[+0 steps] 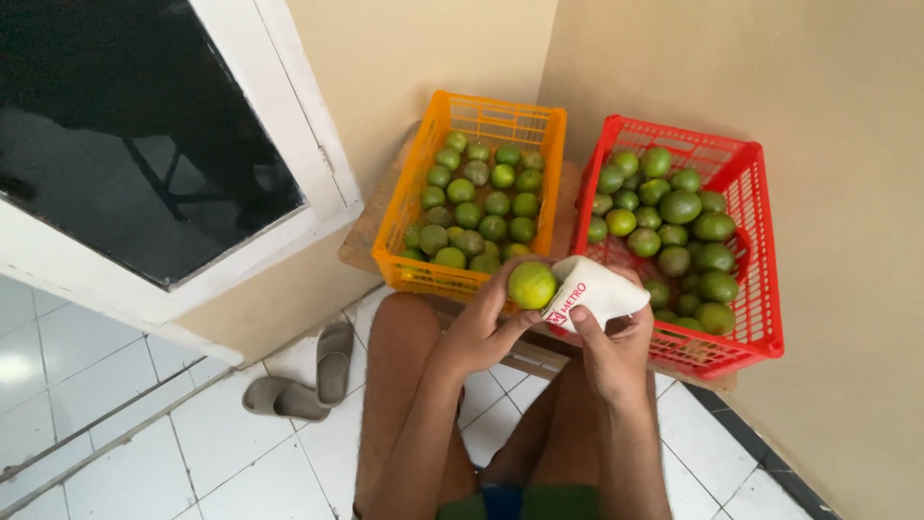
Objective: The person sits and wipes green limes with a white cloth. They pick limes from a yellow crate, wipe them, and place them into a red crate, repeating the process for several limes.
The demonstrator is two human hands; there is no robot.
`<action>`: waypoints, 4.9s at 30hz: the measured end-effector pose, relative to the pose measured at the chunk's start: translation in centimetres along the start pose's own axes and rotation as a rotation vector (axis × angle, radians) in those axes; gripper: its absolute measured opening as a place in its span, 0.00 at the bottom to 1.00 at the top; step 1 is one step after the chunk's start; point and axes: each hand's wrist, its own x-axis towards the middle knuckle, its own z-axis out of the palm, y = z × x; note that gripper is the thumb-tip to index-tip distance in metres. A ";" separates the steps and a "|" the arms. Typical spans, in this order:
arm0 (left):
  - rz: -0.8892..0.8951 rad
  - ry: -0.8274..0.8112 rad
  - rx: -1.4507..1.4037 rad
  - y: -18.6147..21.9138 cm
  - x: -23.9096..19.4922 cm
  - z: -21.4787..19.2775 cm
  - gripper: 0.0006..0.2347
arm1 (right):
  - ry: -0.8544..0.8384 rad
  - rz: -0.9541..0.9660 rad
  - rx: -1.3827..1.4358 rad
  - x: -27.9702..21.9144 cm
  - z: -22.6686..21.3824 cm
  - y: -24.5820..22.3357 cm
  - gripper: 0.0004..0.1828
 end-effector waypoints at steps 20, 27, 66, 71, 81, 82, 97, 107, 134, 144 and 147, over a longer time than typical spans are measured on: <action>0.003 0.121 0.048 0.1 0.0 0.9 0.22 | -0.086 -0.555 -0.586 0.6 4.6 -5.5 0.15; 0.028 0.176 0.121 1.2 0.4 0.7 0.21 | -0.252 -0.481 -0.420 0.5 4.5 -4.3 0.40; -0.048 0.145 0.284 -0.2 0.2 0.8 0.22 | -0.237 -0.466 -0.477 1.1 3.7 -3.1 0.23; -0.051 0.156 0.288 -0.2 0.5 0.7 0.22 | -0.240 -0.482 -0.473 1.4 3.9 -3.2 0.22; -0.071 0.146 0.317 -0.2 0.0 0.9 0.22 | -0.250 -0.474 -0.494 1.0 3.7 -3.1 0.22; -0.074 0.145 0.315 -0.1 -0.1 0.9 0.22 | -0.251 -0.470 -0.496 0.9 3.6 -3.1 0.22; -0.034 0.136 0.291 -1.0 -0.1 1.0 0.21 | -0.259 -0.476 -0.494 1.1 3.4 -2.9 0.22; -0.034 0.100 0.327 -1.0 0.1 0.8 0.21 | -0.264 -0.485 -0.506 1.1 3.4 -3.0 0.22; 0.068 0.194 0.395 -3.9 0.2 1.5 0.23 | -0.264 -0.468 -0.521 1.2 3.3 -3.6 0.23; 0.081 0.199 0.346 -2.3 0.4 1.7 0.22 | -0.234 -0.565 -0.764 0.4 5.0 -5.6 0.18; 0.166 0.167 0.282 -0.3 0.3 1.3 0.21 | -0.118 -0.452 -0.527 0.3 5.2 -5.2 0.19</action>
